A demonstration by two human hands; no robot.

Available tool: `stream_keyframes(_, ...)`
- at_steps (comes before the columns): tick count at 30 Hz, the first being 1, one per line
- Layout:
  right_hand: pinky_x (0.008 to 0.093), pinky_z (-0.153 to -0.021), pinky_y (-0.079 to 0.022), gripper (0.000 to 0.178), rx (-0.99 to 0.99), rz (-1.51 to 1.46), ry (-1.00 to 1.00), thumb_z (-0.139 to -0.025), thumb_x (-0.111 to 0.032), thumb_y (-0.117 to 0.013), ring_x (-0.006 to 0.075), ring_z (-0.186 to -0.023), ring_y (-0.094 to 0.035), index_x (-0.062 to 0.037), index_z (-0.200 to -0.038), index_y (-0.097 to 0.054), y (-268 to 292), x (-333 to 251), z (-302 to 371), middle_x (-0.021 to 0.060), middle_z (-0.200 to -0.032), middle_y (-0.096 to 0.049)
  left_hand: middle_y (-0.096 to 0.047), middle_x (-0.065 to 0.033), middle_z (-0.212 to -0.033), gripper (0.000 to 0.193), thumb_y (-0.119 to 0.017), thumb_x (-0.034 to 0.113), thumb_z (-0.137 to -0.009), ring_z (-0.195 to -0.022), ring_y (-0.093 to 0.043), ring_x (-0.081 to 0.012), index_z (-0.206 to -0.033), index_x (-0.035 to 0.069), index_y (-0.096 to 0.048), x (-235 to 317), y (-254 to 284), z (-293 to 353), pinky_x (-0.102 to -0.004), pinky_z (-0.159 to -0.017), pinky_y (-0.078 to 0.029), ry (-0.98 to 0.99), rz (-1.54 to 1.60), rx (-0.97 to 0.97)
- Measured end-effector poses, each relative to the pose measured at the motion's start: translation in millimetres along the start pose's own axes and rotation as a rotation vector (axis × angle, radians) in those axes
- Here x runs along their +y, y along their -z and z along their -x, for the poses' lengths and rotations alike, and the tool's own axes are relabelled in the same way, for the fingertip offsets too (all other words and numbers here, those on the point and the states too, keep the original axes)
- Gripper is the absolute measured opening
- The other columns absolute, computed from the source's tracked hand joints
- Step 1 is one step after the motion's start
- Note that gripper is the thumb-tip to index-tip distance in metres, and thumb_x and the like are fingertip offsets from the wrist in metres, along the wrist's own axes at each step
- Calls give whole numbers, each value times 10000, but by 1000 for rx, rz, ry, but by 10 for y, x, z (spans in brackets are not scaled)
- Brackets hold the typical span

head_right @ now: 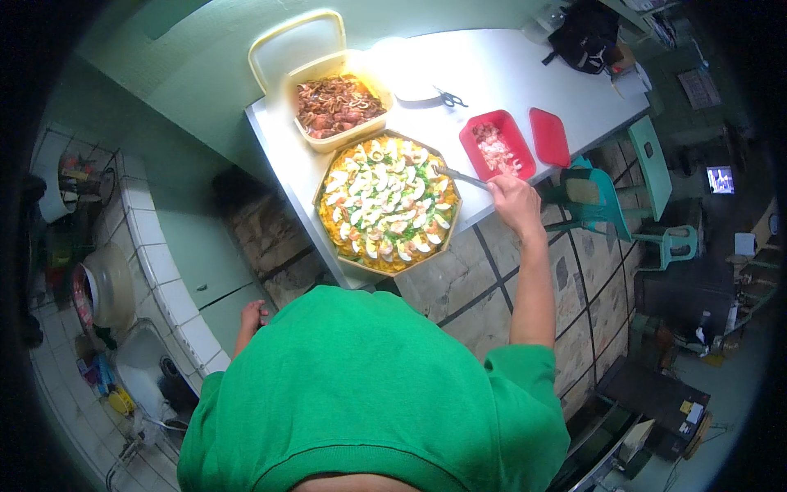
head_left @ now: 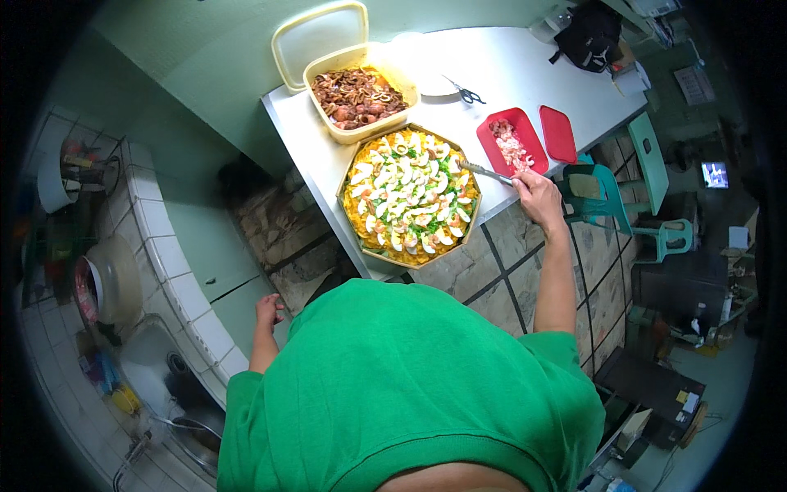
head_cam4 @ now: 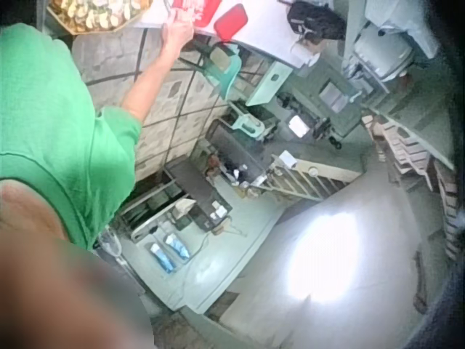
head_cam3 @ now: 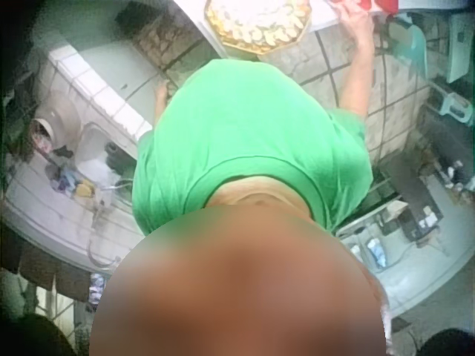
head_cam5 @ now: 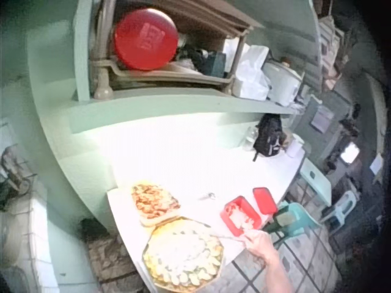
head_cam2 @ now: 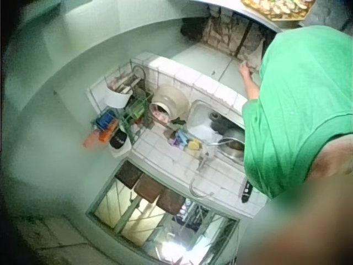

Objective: The person uses tongs to transfer chopped onions from a red container onto a large round dish topped with sliced eggs and green garnish. They then use the tongs to add cooked meat from a yellow container onto the same dish, continuing to layer the ingredients.

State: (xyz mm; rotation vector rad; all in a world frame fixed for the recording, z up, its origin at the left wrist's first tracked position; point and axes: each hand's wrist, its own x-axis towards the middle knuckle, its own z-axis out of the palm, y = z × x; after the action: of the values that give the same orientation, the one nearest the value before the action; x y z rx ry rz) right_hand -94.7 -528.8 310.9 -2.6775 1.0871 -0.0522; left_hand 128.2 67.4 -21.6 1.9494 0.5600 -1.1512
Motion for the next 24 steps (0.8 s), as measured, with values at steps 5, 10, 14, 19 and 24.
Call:
stream_keyframes(5,449,-829,-499,247,-182,206,13,-894,-282,-576,342,-938,-649,-83,-956,-709,15,-135,-188,156,-958,-682,-625,-63,-761,256,-568,284,-943,-450,-441,-141,-1124,113,-628,-323,39,144,-323,-425,-467,24,34,22)
stream_keyframes(10,460,-817,-509,271,-164,202,-4,-893,-311,-576,354,-913,-658,-83,-952,-709,62,-97,-206,157,-962,-690,-623,-68,-767,260,-566,286,-942,-450,-442,-142,-1129,116,-624,-523,18,168,-324,-415,-465,83,40,44)
stream_keyframes(14,457,-832,-496,263,-166,221,-41,-900,-302,-564,345,-940,-648,-92,-977,-704,150,-95,-211,162,-982,-680,-623,-66,-767,271,-579,295,-933,-451,-448,-139,-1130,114,-622,-563,18,109,-316,-418,-472,-51,-58,-6)
stream_keyframes(19,432,-810,-504,274,124,-47,125,-937,-265,-534,349,-940,-647,-70,-1059,-682,92,-355,-527,167,-1018,-663,-625,-54,-765,270,-570,299,-936,-457,-463,-130,-1124,116,-631,-261,2,108,-300,-425,-479,63,12,47)
stream_keyframes(24,427,-820,-509,295,178,-20,228,-963,-364,-510,309,-945,-658,-169,-1094,-688,-674,-1030,-1342,124,-1021,-683,-639,-51,-784,272,-556,302,-945,-445,-462,-123,-1135,124,-635,45,-72,117,-285,-430,-475,23,87,28)
